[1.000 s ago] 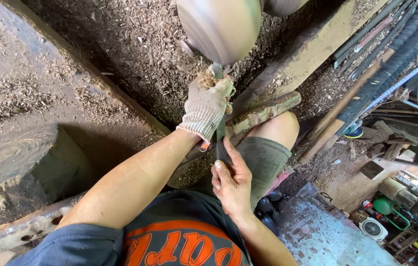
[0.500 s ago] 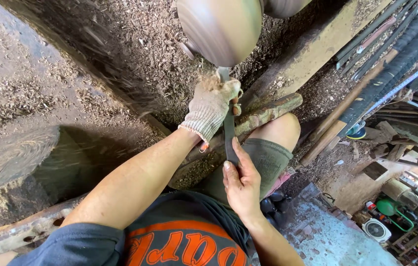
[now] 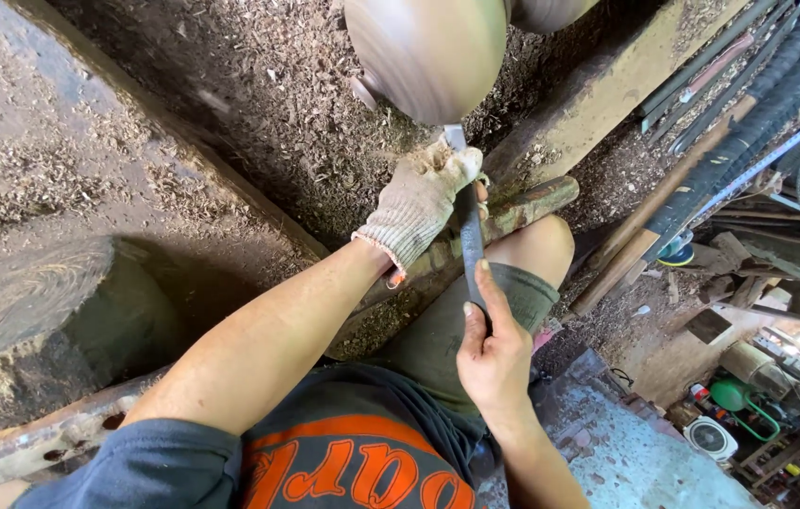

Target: The person shapes a spinning wooden bowl on a lathe, holding a file against the rotating wood with a gloved hand while steadying the tool rest. They then use an angle grinder with a sanding pad to smooth the surface of the spinning wooden vessel.

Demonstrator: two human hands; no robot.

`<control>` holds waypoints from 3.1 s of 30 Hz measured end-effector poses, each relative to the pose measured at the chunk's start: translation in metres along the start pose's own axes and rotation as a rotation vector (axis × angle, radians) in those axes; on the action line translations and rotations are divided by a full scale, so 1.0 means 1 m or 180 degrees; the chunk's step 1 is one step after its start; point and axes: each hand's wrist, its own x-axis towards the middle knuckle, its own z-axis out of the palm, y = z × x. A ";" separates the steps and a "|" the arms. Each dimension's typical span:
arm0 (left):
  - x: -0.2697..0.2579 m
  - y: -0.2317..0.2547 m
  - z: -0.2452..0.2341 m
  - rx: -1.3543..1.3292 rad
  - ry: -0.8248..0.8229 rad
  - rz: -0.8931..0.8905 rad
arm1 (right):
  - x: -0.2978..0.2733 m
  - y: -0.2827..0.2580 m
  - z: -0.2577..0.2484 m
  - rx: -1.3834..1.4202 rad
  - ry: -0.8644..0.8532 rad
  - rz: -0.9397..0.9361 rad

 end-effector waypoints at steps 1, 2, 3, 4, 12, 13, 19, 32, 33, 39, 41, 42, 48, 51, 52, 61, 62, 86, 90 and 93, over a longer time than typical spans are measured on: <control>0.003 -0.004 -0.002 -0.0005 0.0002 0.0008 | -0.002 0.000 0.005 -0.0002 -0.0004 -0.0009; 0.007 -0.008 -0.004 -0.0197 0.0121 0.0038 | -0.004 -0.001 0.009 0.0074 0.0020 -0.0062; 0.011 -0.012 -0.006 -0.0388 0.0240 0.0068 | -0.006 -0.001 0.013 0.0150 0.0043 -0.0115; 0.007 -0.009 -0.005 -0.0393 0.0242 0.0072 | -0.012 0.003 0.022 0.0148 0.0040 -0.0120; -0.008 0.006 0.000 0.0440 0.0957 0.0304 | -0.023 -0.009 0.052 0.2600 -0.0353 0.1490; -0.009 0.005 0.000 0.0439 0.0962 0.0301 | -0.023 -0.009 0.053 0.2601 -0.0357 0.1494; -0.002 -0.006 -0.006 0.0268 0.1147 0.0316 | -0.024 -0.011 0.055 0.2956 -0.0471 0.1684; -0.007 -0.004 -0.012 0.2130 0.1517 0.1393 | -0.023 -0.008 0.059 0.3529 -0.0613 0.2076; -0.009 -0.003 -0.011 0.1944 0.1517 0.1407 | -0.022 -0.008 0.057 0.3548 -0.0637 0.2089; -0.004 -0.004 -0.013 0.2466 0.1660 0.1450 | -0.019 -0.006 0.051 0.3822 -0.0797 0.2213; -0.006 -0.002 -0.011 0.2439 0.1712 0.1511 | -0.018 -0.004 0.049 0.3892 -0.0858 0.2194; -0.007 -0.002 -0.010 0.2419 0.1745 0.1575 | -0.018 -0.003 0.048 0.3966 -0.0898 0.2172; -0.007 -0.004 -0.010 0.2595 0.1833 0.1681 | -0.013 0.008 0.043 0.4291 -0.1107 0.2254; -0.007 -0.003 -0.019 0.1660 0.1636 0.1736 | -0.011 -0.013 0.043 0.4222 -0.1142 0.2272; -0.007 0.000 -0.021 0.1652 0.1658 0.1736 | -0.010 -0.020 0.046 0.4214 -0.1165 0.2276; -0.016 0.025 -0.020 0.1907 0.1519 0.0357 | -0.008 -0.028 0.057 0.4147 -0.1021 0.2384; -0.012 0.017 -0.024 0.2192 0.1568 0.0885 | -0.009 -0.025 0.058 0.4237 -0.1038 0.2326; -0.009 0.006 -0.029 0.2610 0.1772 0.1475 | -0.021 -0.023 0.071 0.4404 -0.0913 0.2198; -0.023 0.022 -0.020 0.2032 0.1479 0.1158 | -0.022 -0.029 0.072 0.4199 -0.0805 0.2239; -0.014 0.012 -0.026 0.1975 0.1445 0.1351 | -0.023 -0.031 0.074 0.4094 -0.0718 0.2216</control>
